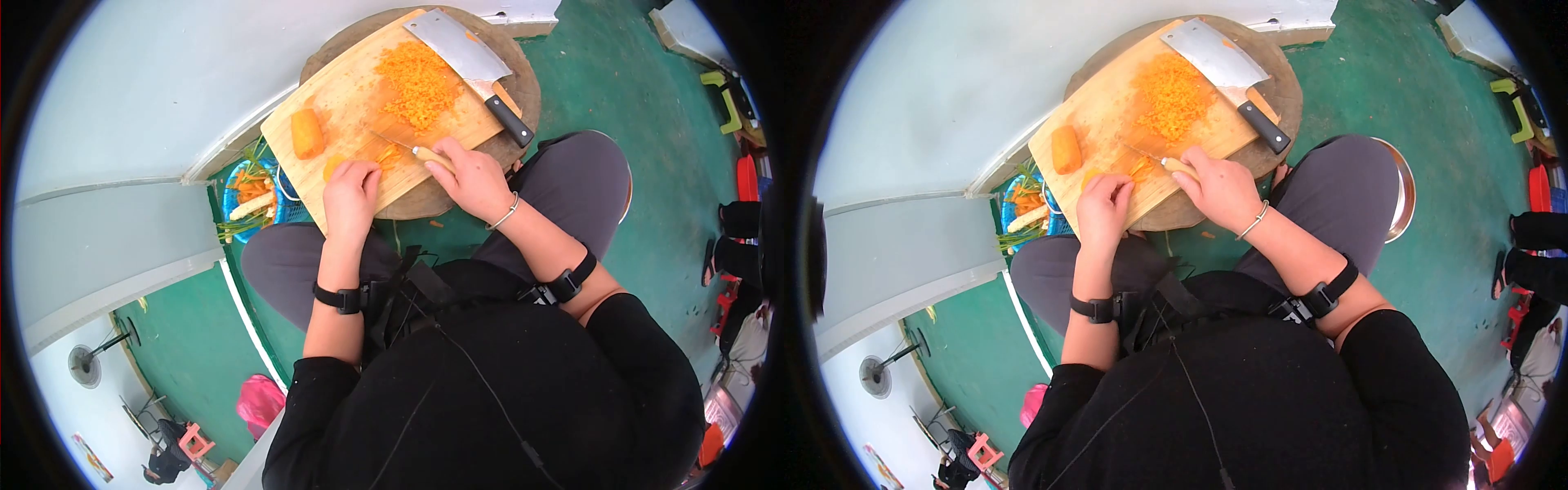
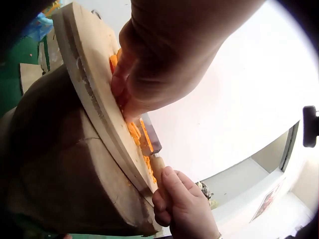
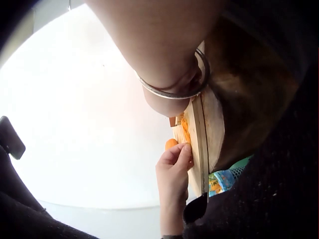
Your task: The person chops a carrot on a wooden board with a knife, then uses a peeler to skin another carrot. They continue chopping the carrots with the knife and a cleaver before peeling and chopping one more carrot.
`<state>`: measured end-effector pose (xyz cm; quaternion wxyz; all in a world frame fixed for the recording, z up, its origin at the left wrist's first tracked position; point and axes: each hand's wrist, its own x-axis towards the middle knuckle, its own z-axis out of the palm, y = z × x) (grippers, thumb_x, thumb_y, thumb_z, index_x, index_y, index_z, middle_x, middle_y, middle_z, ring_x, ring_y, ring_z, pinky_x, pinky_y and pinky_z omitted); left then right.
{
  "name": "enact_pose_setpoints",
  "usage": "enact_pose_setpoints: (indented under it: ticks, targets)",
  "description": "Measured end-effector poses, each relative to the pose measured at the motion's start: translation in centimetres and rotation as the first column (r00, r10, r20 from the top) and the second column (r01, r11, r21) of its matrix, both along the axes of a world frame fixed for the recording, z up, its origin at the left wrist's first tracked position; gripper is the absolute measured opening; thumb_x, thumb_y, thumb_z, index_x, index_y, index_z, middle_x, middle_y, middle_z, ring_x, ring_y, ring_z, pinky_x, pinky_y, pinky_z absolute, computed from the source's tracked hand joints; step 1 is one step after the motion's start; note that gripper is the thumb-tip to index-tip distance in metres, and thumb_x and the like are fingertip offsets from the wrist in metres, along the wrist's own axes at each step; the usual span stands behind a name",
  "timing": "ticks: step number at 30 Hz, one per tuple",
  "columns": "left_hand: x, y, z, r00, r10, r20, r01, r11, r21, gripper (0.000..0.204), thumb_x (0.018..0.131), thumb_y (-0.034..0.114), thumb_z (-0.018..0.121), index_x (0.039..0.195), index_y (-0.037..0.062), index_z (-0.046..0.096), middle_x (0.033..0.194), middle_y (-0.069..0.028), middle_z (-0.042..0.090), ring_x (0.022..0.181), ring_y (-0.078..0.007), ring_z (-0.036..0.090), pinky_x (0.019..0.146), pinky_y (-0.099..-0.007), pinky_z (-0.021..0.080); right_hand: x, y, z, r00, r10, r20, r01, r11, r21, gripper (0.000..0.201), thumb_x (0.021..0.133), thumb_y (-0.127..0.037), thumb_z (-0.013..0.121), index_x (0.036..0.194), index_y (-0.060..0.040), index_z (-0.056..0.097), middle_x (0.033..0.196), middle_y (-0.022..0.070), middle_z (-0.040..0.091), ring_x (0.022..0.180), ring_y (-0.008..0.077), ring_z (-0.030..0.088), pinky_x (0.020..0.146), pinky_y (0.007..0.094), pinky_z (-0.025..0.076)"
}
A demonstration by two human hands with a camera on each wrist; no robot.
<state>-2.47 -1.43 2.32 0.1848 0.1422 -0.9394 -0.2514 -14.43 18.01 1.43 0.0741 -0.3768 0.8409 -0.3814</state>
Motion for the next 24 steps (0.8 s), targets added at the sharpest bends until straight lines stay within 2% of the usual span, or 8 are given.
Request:
enact_pose_setpoints:
  ticks: [2, 6, 8, 11, 15, 18, 20, 24]
  targets:
    - [-0.6, 0.6, 0.2, 0.993, 0.096, 0.065, -0.107, 0.977, 0.186, 0.015, 0.081, 0.007, 0.074, 0.096, 0.0051, 0.069, 0.088, -0.013, 0.065, 0.078, -0.0308, 0.065, 0.069, -0.0388, 0.052, -0.1, 0.0, 0.1, 1.0, 0.008, 0.015, -0.008, 1.0, 0.0, 0.027, 0.095, -0.033, 0.063, 0.107, -0.0095, 0.057, 0.077, 0.0169, 0.067, 0.073, 0.0385, 0.067, 0.064, 0.0473, 0.052]
    - [-1.8, -0.3, 0.9, 0.999, 0.044, -0.022, -0.041, 0.988, 0.147, 0.026, 0.078, 0.007, 0.077, 0.102, 0.0058, 0.067, 0.1, -0.0139, 0.067, 0.092, -0.0322, 0.065, 0.079, -0.0392, 0.053, -0.1, 0.3, 0.3, 0.995, 0.001, 0.097, 0.003, 0.999, -0.036, 0.028, 0.096, -0.031, 0.064, 0.111, -0.008, 0.058, 0.082, 0.0181, 0.068, 0.078, 0.0387, 0.067, 0.067, 0.0456, 0.051]
    - [-2.6, -1.0, 1.5, 0.978, -0.203, -0.051, 0.202, 0.979, -0.031, 0.035, 0.074, 0.01, 0.081, 0.106, 0.0062, 0.067, 0.111, -0.0137, 0.068, 0.108, -0.0332, 0.061, 0.091, -0.0403, 0.05, -0.2, 0.2, -0.2, 0.992, -0.02, 0.124, 0.03, 0.996, -0.079, 0.028, 0.096, -0.03, 0.064, 0.111, -0.0073, 0.058, 0.084, 0.0186, 0.067, 0.079, 0.0387, 0.067, 0.067, 0.0451, 0.051]
    - [-3.4, -1.4, 2.4, 0.954, -0.294, 0.063, 0.291, 0.955, 0.052, 0.045, 0.07, 0.012, 0.082, 0.112, 0.007, 0.066, 0.116, -0.013, 0.068, 0.116, -0.0334, 0.058, 0.098, -0.0416, 0.047, -0.4, 0.3, -0.1, 0.984, -0.043, 0.17, 0.062, 0.992, -0.107, 0.028, 0.097, -0.029, 0.064, 0.112, -0.0062, 0.057, 0.086, 0.0195, 0.067, 0.08, 0.0386, 0.067, 0.068, 0.0445, 0.05]
    - [-3.5, -2.4, 1.9, 0.936, -0.344, 0.077, 0.341, 0.939, 0.05, 0.044, 0.071, 0.011, 0.082, 0.112, 0.0065, 0.068, 0.112, -0.0117, 0.069, 0.111, -0.0329, 0.06, 0.095, -0.0415, 0.049, -0.6, 0.6, -0.3, 0.977, -0.038, 0.21, 0.054, 0.996, -0.071, 0.028, 0.097, -0.029, 0.063, 0.112, -0.0059, 0.056, 0.085, 0.0195, 0.066, 0.081, 0.0389, 0.066, 0.07, 0.0453, 0.05]
    - [-2.7, -2.2, 1.7, 0.943, -0.301, 0.142, 0.305, 0.953, -0.001, 0.032, 0.075, 0.008, 0.08, 0.106, 0.0062, 0.072, 0.11, -0.0113, 0.071, 0.104, -0.031, 0.065, 0.092, -0.0392, 0.051, -0.6, 0.7, -0.2, 0.972, -0.019, 0.236, 0.031, 0.998, -0.046, 0.028, 0.097, -0.029, 0.063, 0.111, -0.0062, 0.056, 0.085, 0.0198, 0.067, 0.082, 0.0396, 0.066, 0.071, 0.0462, 0.05]
    - [-2.3, -1.5, 1.0, 0.97, -0.229, 0.08, 0.223, 0.972, 0.07, 0.02, 0.077, 0.005, 0.077, 0.097, 0.0059, 0.075, 0.105, -0.0107, 0.072, 0.095, -0.03, 0.068, 0.085, -0.0371, 0.054, -0.5, 0.6, -0.6, 0.976, -0.014, 0.218, 0.029, 0.997, -0.069, 0.027, 0.097, -0.029, 0.063, 0.11, -0.0065, 0.056, 0.085, 0.0199, 0.067, 0.083, 0.0402, 0.066, 0.071, 0.0466, 0.05]
    - [-2.6, -0.6, 0.5, 0.976, -0.218, 0.016, 0.218, 0.976, 0.022, 0.017, 0.079, 0.004, 0.076, 0.095, 0.0056, 0.074, 0.105, -0.0105, 0.072, 0.092, -0.0296, 0.068, 0.083, -0.0356, 0.054, -0.5, 0.5, -0.4, 0.978, 0.001, 0.207, 0.012, 0.998, -0.061, 0.026, 0.097, -0.029, 0.063, 0.109, -0.0071, 0.057, 0.086, 0.0205, 0.067, 0.084, 0.0415, 0.066, 0.072, 0.0477, 0.051]
